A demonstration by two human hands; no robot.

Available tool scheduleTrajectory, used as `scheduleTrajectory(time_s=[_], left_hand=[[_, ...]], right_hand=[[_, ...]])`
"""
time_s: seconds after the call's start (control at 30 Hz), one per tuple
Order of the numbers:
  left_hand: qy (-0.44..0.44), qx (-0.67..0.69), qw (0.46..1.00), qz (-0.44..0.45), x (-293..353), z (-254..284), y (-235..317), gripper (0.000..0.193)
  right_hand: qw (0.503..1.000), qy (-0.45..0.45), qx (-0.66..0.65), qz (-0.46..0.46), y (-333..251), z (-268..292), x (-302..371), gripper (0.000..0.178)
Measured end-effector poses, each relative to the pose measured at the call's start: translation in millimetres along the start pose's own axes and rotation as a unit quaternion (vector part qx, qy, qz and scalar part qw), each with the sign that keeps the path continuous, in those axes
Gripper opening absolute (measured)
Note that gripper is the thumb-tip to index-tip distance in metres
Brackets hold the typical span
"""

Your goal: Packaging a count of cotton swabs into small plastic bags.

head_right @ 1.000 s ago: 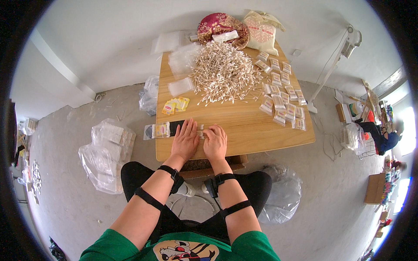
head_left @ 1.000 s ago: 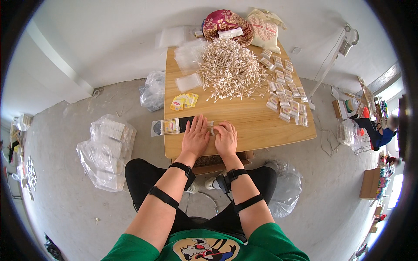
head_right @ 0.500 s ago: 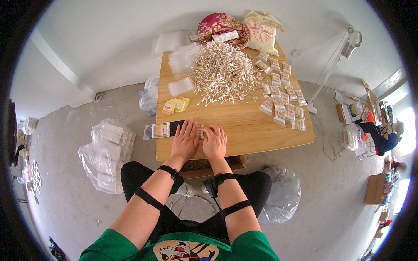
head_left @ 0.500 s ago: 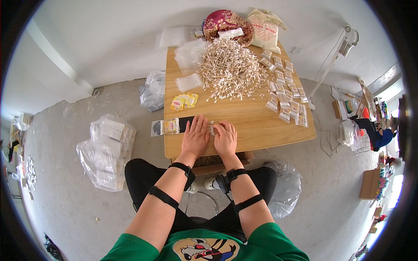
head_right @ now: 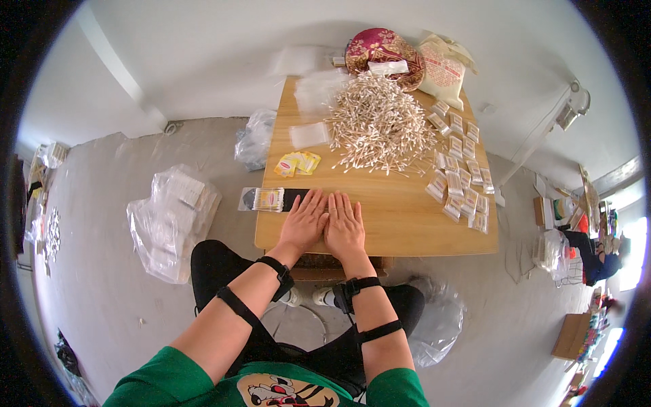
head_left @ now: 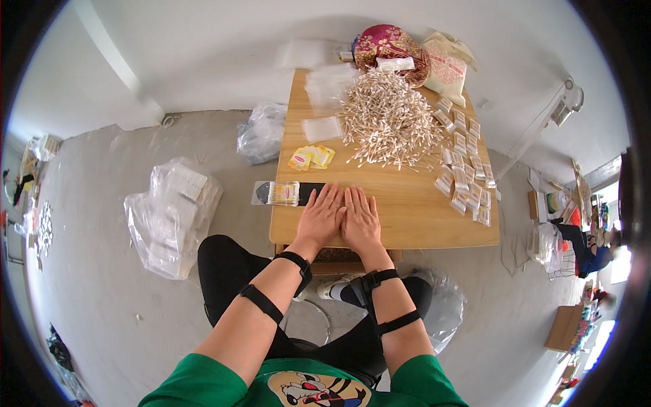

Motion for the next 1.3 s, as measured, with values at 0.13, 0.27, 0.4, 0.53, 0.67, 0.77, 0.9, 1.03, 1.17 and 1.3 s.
scheduleTrajectory(time_s=[0.13,0.27,0.4,0.53,0.67,0.77,0.9,1.03,1.17,1.3], left_hand=[[0.029,0.068,0.997,-0.005,1,10,-1,0.050],[0.184,0.273,0.944,-0.008,25,34,-38,0.044],[0.278,0.203,0.932,0.112,45,71,-111,0.046],[0.145,0.131,0.953,0.233,25,54,-161,0.052],[0.043,0.145,0.961,0.232,16,23,-172,0.056],[0.054,0.187,0.959,0.207,18,20,-173,0.055],[0.065,0.192,0.959,0.197,17,19,-171,0.054],[0.075,0.206,0.956,0.196,19,21,-171,0.054],[0.087,0.200,0.957,0.190,18,26,-168,0.053],[0.092,0.193,0.957,0.194,18,25,-170,0.053]], right_hand=[[1.000,-0.022,0.010,-0.015,0,0,-1,0.053],[0.998,-0.048,0.030,-0.020,-1,-9,-1,0.053],[0.998,-0.047,0.034,-0.021,-2,-6,3,0.055],[0.998,-0.045,0.042,-0.019,-12,-10,-11,0.056],[0.998,-0.051,0.025,-0.020,-24,-20,-23,0.057],[0.998,-0.054,0.025,-0.014,-33,-19,-29,0.058],[0.998,-0.051,0.037,0.001,-45,-24,-38,0.056],[0.998,-0.056,0.021,0.021,-63,-29,-48,0.056],[0.998,-0.038,0.021,0.036,-77,-29,-52,0.056],[0.998,-0.035,0.032,0.040,-82,-26,-52,0.056]])
Point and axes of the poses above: each hand's wrist, its own x-axis away from the middle knuckle, its own z-axis out of the back of the hand, y = z × x, the point moved 10 cm from there along -x, towards the middle knuckle, and after that the axes turned 9 degrees about -y, right-handed, at the moved point
